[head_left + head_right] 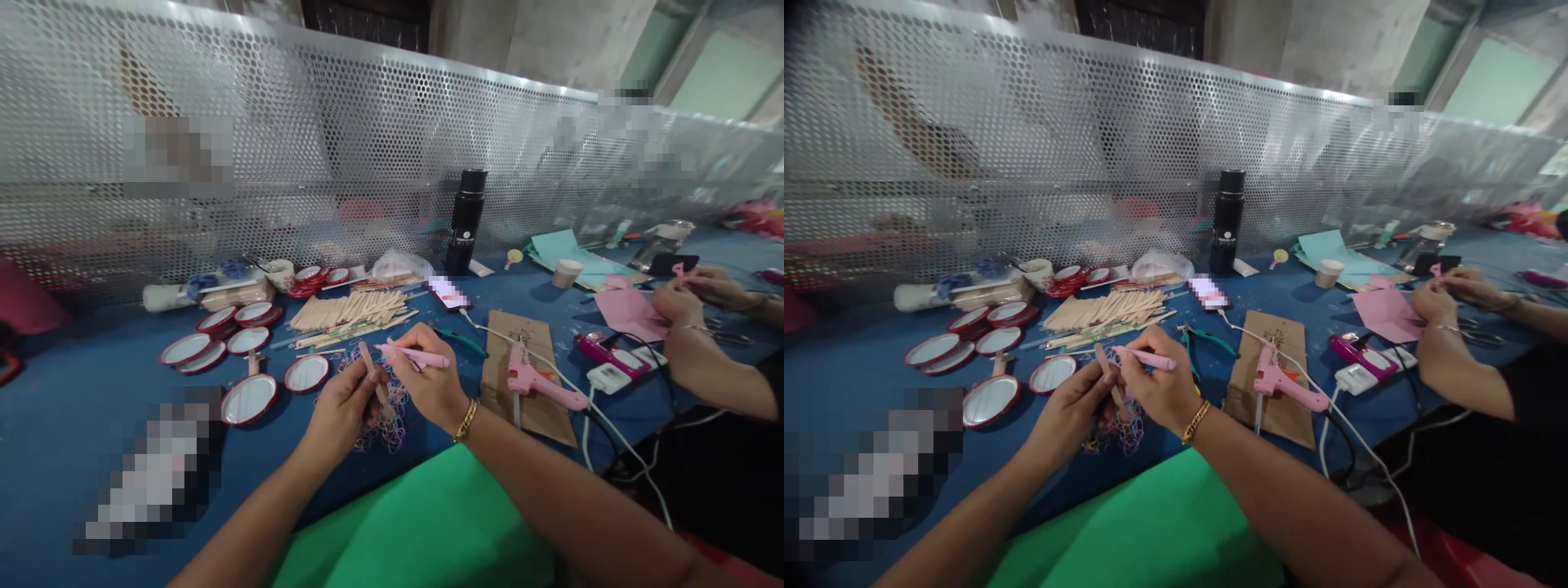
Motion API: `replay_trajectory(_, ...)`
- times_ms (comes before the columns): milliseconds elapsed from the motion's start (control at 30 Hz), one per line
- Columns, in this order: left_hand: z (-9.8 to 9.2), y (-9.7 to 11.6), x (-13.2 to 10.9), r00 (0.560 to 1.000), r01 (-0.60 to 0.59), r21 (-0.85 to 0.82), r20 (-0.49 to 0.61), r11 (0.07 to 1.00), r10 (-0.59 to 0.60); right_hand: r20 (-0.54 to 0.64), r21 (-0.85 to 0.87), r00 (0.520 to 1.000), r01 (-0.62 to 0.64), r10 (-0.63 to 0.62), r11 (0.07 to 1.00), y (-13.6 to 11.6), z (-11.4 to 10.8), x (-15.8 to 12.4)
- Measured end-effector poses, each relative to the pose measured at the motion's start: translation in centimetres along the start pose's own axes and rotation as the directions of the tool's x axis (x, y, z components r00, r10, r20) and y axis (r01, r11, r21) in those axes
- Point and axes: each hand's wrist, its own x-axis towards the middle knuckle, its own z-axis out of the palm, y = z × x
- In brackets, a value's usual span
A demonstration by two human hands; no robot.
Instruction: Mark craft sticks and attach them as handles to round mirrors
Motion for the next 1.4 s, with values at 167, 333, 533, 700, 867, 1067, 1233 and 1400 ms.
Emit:
replay_trajectory(167, 0.0, 0.1, 0.0, 1.0, -0.009, -0.021, -0.005, 1.0, 0.009, 0.026, 0.03, 1.0, 0.005, -0.006, 1.0, -0.1, 0.0, 0.0)
replay_trajectory(333, -0.1, 0.1, 0.0, 1.0, 0.009, -0.037, -0.007, 0.999, -0.01, 0.026, -0.002, 1.0, -0.015, 0.015, 1.0, 0.0, 0.1, 0.1)
replay_trajectory(533, -0.3, -0.2, 0.1, 1.0, 0.013, -0.02, -0.003, 1.0, -0.013, 0.014, -0.007, 1.0, 0.004, -0.004, 1.0, -0.1, 0.1, 0.3)
replay_trajectory(700, -0.1, -0.1, 0.1, 1.0, 0.011, -0.007, -0.01, 1.0, -0.011, 0.004, 0.0, 1.0, 0.003, -0.003, 1.0, 0.1, 0.1, 0.3)
replay_trajectory(867, 0.2, 0.4, -0.3, 0.998, -0.035, -0.011, -0.058, 0.999, 0.035, 0.018, 0.011, 1.0, -0.023, 0.023, 1.0, 0.2, 0.1, 0.2)
replay_trajectory(1067, 0.8, 0.4, -0.7, 0.999, -0.023, -0.076, -0.04, 0.997, 0.02, 0.02, 0.017, 0.999, -0.036, 0.036, 0.999, 0.3, 0.2, -0.1)
replay_trajectory(1233, 1.1, 0.0, -0.6, 1.0, -0.003, -0.108, -0.014, 0.994, 0.002, -0.015, 0.014, 0.999, -0.039, 0.04, 0.999, 0.3, 0.2, -0.1)
replay_trajectory(1400, 1.3, -0.1, -0.8, 1.0, -0.016, -0.074, -0.026, 0.997, 0.014, 0.01, -0.013, 0.999, 0.049, -0.049, 0.999, 0.3, 0.3, 0.1)
